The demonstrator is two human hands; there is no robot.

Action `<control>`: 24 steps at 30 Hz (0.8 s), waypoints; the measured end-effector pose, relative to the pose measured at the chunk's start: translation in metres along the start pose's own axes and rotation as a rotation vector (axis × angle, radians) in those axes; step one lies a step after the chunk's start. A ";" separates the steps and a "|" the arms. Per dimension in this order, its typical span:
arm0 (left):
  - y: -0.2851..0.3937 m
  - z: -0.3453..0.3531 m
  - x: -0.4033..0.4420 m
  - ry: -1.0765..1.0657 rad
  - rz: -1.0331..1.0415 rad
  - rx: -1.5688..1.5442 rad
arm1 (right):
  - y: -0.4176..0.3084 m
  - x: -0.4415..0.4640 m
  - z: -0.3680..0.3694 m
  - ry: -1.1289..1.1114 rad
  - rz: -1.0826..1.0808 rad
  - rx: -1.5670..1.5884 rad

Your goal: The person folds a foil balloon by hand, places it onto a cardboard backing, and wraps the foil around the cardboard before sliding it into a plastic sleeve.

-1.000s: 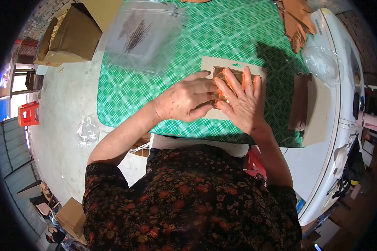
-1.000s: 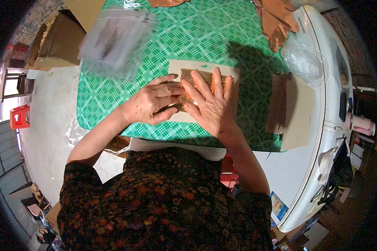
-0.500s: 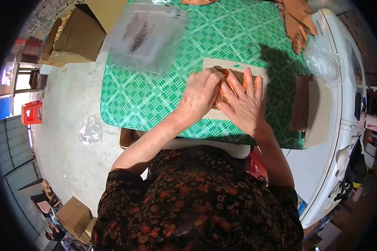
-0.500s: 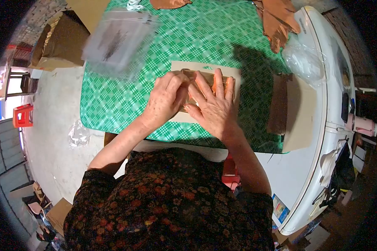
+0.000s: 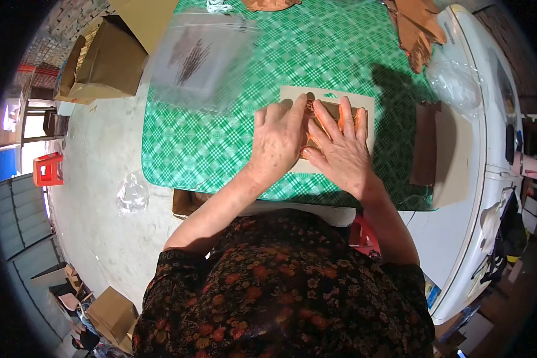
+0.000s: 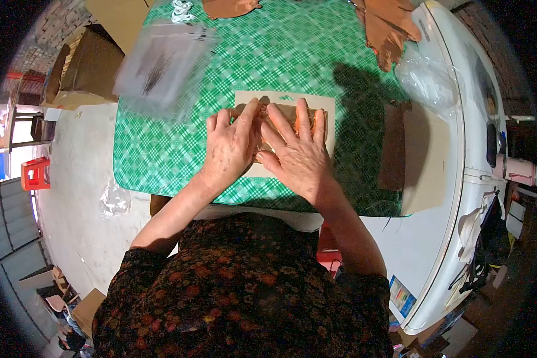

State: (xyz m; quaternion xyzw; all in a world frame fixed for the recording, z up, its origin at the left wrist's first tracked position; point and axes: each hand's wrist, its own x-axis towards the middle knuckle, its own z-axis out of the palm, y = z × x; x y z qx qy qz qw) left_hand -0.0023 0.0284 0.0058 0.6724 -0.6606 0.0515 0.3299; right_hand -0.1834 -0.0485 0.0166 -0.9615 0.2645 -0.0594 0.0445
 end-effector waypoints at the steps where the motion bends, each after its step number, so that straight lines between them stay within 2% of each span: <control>1: 0.001 0.000 0.000 0.013 0.019 0.038 | -0.001 0.000 0.000 0.008 0.000 0.005; 5: 0.011 -0.007 0.013 0.043 0.060 0.033 | 0.000 0.001 0.000 -0.032 0.011 -0.001; 6: 0.011 -0.005 0.019 0.060 0.089 -0.041 | 0.001 0.001 0.000 -0.039 0.016 -0.007; 9: 0.025 0.003 0.030 -0.054 -0.064 -0.485 | -0.002 0.001 -0.001 -0.038 0.045 0.012; 11: 0.022 0.011 0.030 -0.156 -0.134 -0.587 | -0.001 0.002 0.001 -0.011 0.057 0.068; 13: 0.020 0.019 0.029 -0.183 -0.193 -0.629 | 0.000 0.002 -0.001 0.014 0.039 0.054; 22: 0.019 0.024 0.031 -0.198 -0.072 -0.540 | 0.006 -0.001 -0.013 0.052 0.027 0.119; 24: 0.021 0.022 0.032 -0.245 -0.056 -0.451 | 0.019 0.000 -0.009 0.139 0.095 0.383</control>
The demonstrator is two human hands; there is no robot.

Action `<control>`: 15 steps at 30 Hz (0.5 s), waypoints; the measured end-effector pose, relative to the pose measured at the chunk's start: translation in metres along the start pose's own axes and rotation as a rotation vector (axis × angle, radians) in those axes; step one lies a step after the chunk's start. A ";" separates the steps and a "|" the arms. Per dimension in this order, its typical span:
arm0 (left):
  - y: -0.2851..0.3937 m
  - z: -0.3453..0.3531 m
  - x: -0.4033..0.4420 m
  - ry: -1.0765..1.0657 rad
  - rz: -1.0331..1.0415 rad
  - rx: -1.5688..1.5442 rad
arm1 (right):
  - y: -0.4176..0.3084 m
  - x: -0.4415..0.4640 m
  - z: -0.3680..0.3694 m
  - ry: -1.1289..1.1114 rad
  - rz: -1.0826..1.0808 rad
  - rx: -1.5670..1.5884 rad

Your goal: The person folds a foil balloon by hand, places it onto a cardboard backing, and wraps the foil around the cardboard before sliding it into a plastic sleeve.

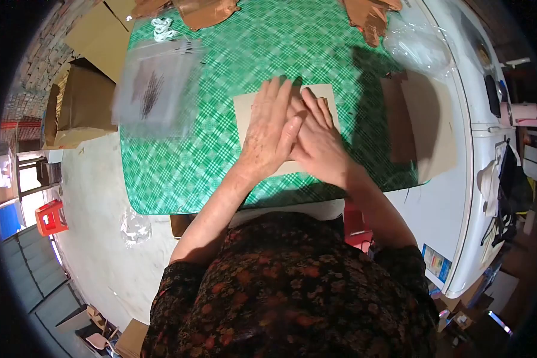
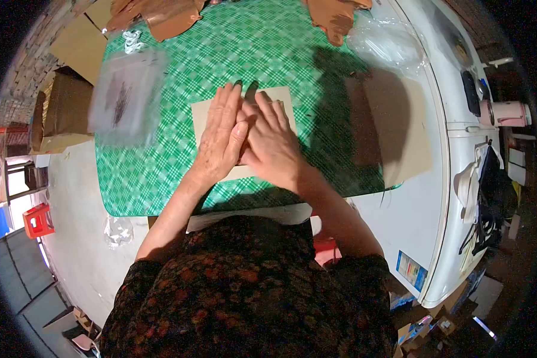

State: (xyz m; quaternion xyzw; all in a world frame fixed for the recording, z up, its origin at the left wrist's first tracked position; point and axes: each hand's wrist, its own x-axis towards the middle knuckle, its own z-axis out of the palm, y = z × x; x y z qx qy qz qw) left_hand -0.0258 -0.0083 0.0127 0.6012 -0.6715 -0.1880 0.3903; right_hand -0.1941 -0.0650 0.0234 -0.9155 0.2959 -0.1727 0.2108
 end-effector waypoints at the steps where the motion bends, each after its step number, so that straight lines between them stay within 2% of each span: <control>1: 0.000 0.002 0.000 0.004 0.011 0.031 | 0.004 -0.001 -0.003 0.044 0.033 0.132; 2: -0.001 0.005 -0.001 0.010 0.021 0.063 | 0.004 -0.012 -0.011 0.105 0.120 0.275; 6: 0.000 0.012 -0.001 -0.067 0.135 0.382 | 0.036 -0.038 -0.022 0.297 0.026 0.106; 9: 0.004 0.014 -0.004 -0.119 0.120 0.485 | 0.048 -0.059 -0.027 0.261 0.027 -0.060; 15: 0.005 0.016 -0.004 -0.114 0.121 0.500 | 0.043 -0.072 -0.026 0.187 0.042 -0.297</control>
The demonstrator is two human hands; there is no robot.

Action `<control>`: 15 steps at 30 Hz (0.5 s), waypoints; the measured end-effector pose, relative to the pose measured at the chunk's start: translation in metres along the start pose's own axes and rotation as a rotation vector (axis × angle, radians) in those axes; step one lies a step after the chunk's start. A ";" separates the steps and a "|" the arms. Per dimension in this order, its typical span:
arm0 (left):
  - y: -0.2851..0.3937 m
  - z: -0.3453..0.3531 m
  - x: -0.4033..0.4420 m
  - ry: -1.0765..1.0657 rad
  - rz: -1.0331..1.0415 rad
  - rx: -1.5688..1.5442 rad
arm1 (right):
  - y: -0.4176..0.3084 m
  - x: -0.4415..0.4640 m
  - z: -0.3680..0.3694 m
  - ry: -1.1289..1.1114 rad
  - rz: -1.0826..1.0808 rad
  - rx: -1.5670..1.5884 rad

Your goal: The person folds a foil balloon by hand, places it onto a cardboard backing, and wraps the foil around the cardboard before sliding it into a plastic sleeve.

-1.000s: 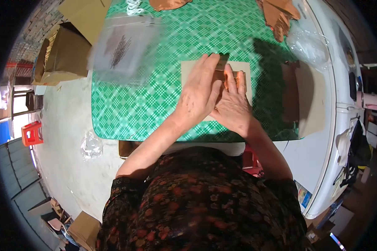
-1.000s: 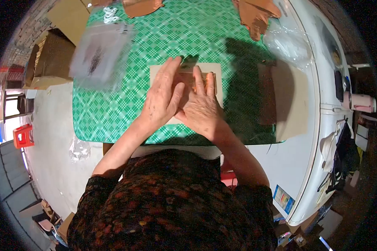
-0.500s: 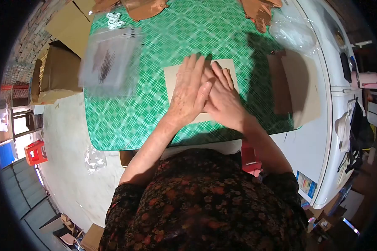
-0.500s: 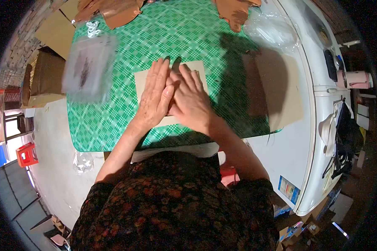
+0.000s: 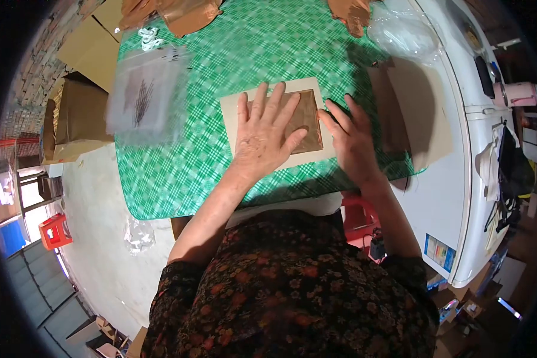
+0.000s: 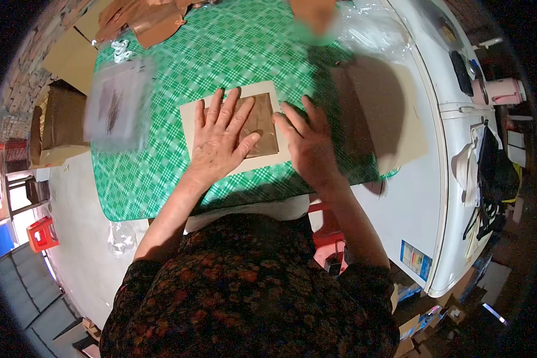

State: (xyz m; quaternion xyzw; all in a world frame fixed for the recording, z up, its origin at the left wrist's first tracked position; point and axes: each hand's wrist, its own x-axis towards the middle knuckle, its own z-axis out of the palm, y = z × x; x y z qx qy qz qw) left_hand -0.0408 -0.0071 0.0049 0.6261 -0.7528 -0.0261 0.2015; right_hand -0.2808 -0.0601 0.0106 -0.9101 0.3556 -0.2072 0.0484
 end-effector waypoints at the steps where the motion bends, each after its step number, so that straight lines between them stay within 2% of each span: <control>1: 0.000 0.000 0.000 -0.001 -0.001 -0.002 | -0.001 0.000 -0.001 -0.005 0.000 -0.016; 7: -0.001 -0.001 0.000 -0.001 -0.002 -0.017 | 0.005 0.004 -0.002 -0.027 -0.018 -0.016; 15: 0.002 0.000 -0.002 0.006 0.063 0.054 | 0.012 0.014 -0.012 -0.125 -0.161 -0.018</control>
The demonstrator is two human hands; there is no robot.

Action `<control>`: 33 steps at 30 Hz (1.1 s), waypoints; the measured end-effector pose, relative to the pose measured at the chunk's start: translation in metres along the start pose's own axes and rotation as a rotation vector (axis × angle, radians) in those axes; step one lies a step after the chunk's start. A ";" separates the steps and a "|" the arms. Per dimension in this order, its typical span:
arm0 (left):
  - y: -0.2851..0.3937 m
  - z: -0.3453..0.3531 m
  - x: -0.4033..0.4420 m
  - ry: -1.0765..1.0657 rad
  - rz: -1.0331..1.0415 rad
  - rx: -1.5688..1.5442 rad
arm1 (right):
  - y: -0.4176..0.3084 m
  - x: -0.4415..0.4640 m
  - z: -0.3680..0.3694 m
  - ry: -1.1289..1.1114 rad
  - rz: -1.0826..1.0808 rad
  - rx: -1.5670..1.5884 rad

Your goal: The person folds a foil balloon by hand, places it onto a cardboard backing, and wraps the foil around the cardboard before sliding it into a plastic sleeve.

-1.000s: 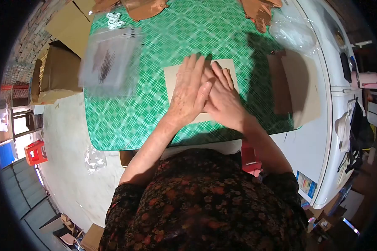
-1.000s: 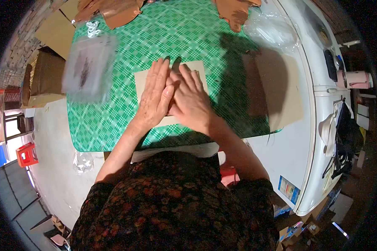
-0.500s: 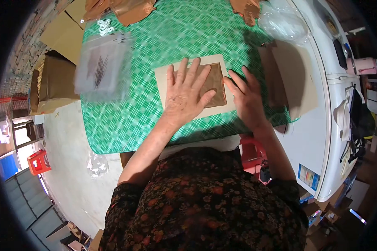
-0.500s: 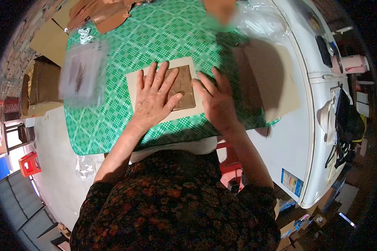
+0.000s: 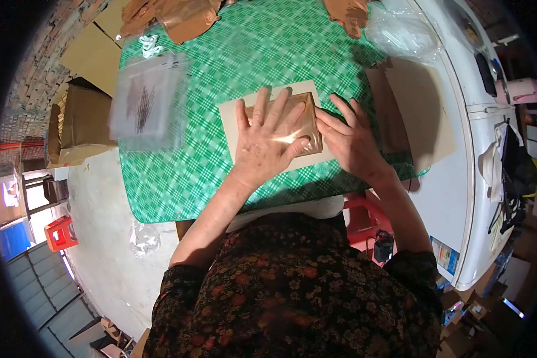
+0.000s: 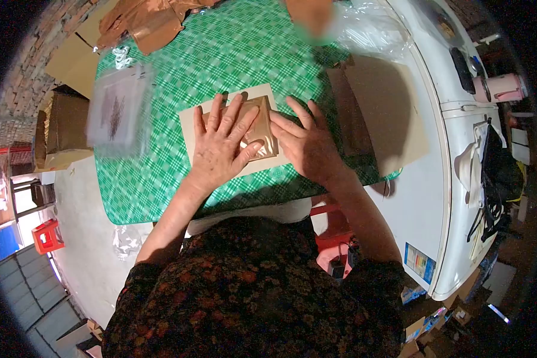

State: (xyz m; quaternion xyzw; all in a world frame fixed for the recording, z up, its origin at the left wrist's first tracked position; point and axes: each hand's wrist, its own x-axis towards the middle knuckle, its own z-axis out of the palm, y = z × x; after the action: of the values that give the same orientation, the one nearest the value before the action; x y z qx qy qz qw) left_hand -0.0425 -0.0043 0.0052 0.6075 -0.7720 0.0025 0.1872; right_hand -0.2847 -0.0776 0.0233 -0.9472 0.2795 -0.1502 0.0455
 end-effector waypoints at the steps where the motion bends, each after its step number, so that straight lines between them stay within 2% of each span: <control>1: 0.000 0.001 0.000 -0.012 -0.004 0.003 | 0.001 0.000 0.000 -0.006 -0.009 0.015; 10: 0.001 0.002 0.001 -0.042 -0.030 -0.017 | 0.005 -0.002 0.000 -0.056 -0.097 0.130; 22: 0.002 0.001 0.003 -0.068 -0.049 -0.010 | 0.009 -0.001 0.002 -0.065 -0.073 0.181; 25: 0.002 0.000 0.003 -0.075 -0.049 -0.002 | 0.009 -0.004 0.003 -0.054 -0.015 0.301; 28: 0.003 -0.001 0.003 -0.082 -0.060 0.004 | 0.008 -0.003 0.011 0.115 0.142 0.672; 33: 0.005 -0.003 0.005 -0.087 -0.065 0.002 | 0.002 0.006 0.006 0.177 0.161 0.519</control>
State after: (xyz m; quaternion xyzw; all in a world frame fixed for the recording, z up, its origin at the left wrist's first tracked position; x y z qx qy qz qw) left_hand -0.0472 -0.0067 0.0103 0.6320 -0.7592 -0.0295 0.1529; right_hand -0.2793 -0.0829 0.0187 -0.8618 0.3089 -0.2950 0.2737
